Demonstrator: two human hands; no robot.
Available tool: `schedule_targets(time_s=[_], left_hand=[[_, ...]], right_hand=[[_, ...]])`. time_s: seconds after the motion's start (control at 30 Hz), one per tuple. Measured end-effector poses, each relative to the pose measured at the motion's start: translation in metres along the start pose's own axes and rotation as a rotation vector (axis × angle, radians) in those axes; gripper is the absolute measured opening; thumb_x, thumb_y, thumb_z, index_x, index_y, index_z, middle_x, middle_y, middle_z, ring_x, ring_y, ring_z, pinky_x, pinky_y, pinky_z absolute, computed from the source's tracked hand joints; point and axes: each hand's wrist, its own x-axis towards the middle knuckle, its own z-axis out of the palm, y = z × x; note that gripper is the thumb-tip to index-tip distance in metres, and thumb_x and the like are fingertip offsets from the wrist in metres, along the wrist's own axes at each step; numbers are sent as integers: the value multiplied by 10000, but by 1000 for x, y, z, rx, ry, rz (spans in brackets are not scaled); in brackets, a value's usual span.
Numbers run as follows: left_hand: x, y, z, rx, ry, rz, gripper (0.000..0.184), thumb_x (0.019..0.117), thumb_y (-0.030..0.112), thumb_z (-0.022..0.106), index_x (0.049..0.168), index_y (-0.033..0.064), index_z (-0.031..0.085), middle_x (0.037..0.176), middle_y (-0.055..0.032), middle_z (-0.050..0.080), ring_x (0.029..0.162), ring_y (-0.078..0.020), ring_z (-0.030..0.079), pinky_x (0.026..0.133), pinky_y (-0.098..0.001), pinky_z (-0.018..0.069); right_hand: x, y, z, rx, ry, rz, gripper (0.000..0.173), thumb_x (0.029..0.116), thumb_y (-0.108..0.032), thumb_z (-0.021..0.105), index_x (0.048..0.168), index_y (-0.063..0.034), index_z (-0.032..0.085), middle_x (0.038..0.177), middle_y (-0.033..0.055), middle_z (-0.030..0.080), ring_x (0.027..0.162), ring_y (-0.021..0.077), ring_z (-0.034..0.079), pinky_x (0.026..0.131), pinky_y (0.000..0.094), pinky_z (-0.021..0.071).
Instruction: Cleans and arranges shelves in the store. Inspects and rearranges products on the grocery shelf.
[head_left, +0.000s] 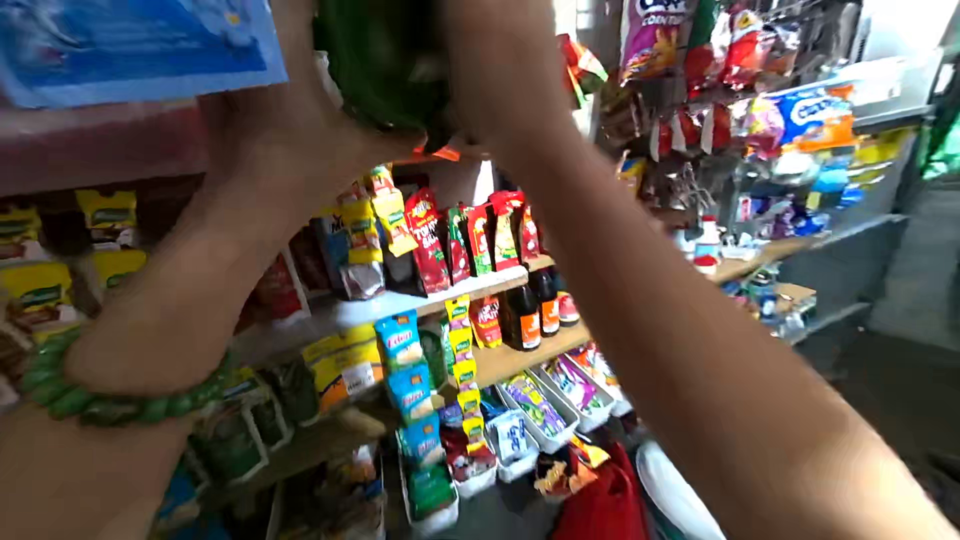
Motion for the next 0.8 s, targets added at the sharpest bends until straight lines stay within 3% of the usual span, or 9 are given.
schedule_targets(time_s=[0.1,0.17,0.3,0.5,0.57,0.6,0.63,0.73,0.8], left_hand=[[-44,29,-22,-32,-37,-109,820,804,556,729,1308,-71,571,1216,-306,645,1172,-426,623,992,-620,458],[-74,39,-30,-84,-2,-131,770,816,495,729,1313,-65,553,1220,-268,659,1167,-359,646,1000,-542,493],[-157,72,-45,-313,-86,-177,1050,710,384,908,1554,61,373,1454,-212,540,1308,-325,568,1080,-493,475],[-233,115,-46,-576,-179,-298,1106,619,475,940,1548,166,426,1418,-78,596,1240,-178,622,1013,-441,551],[-247,125,-50,-559,-176,-314,974,621,452,925,1425,54,546,1219,-138,687,1037,-234,690,885,-480,571],[-254,124,-54,-529,-158,-303,815,634,427,911,1238,-51,642,1044,-191,717,903,-285,692,825,-505,546],[-260,119,-58,-490,-176,-296,785,662,417,896,1189,-107,643,1032,-239,709,903,-340,688,848,-534,529],[-275,93,-58,-395,-142,-315,971,602,349,877,1418,-56,538,1311,-263,641,1139,-390,672,927,-551,551],[-284,77,-61,-413,-138,-362,1089,557,337,920,1491,-10,480,1434,-242,567,1259,-355,611,996,-498,529]], right_hand=[[-50,-28,6,-354,-129,-238,219,916,-112,645,1087,-45,764,1043,92,743,1020,192,687,893,407,527],[-96,-46,-18,-385,-331,-326,381,916,-61,609,1285,-65,702,1409,178,618,1370,365,533,1129,597,402],[-189,-81,-100,-422,-518,-257,280,967,-22,568,1193,-50,730,1386,196,630,1350,369,556,1133,474,463],[-212,-131,-122,-588,-353,-107,258,933,-16,602,1163,-21,721,1288,206,658,1304,359,572,1083,474,498],[-227,-145,-91,-593,-405,-113,196,864,-44,670,1038,-54,760,1083,144,731,1073,301,688,905,454,575],[-238,-147,-78,-585,-425,-141,101,857,-70,681,914,-67,764,863,102,728,806,237,704,671,389,561],[-250,-151,-72,-557,-482,-147,134,899,-72,645,957,-71,766,851,104,729,762,229,704,644,380,558],[-279,-154,-76,-463,-688,-134,279,1031,-84,526,1252,-102,696,1335,170,665,1278,337,614,1089,464,493],[-287,-133,-81,-460,-697,-158,247,1027,-96,526,1212,-111,690,1358,152,654,1316,324,587,1113,444,473]])
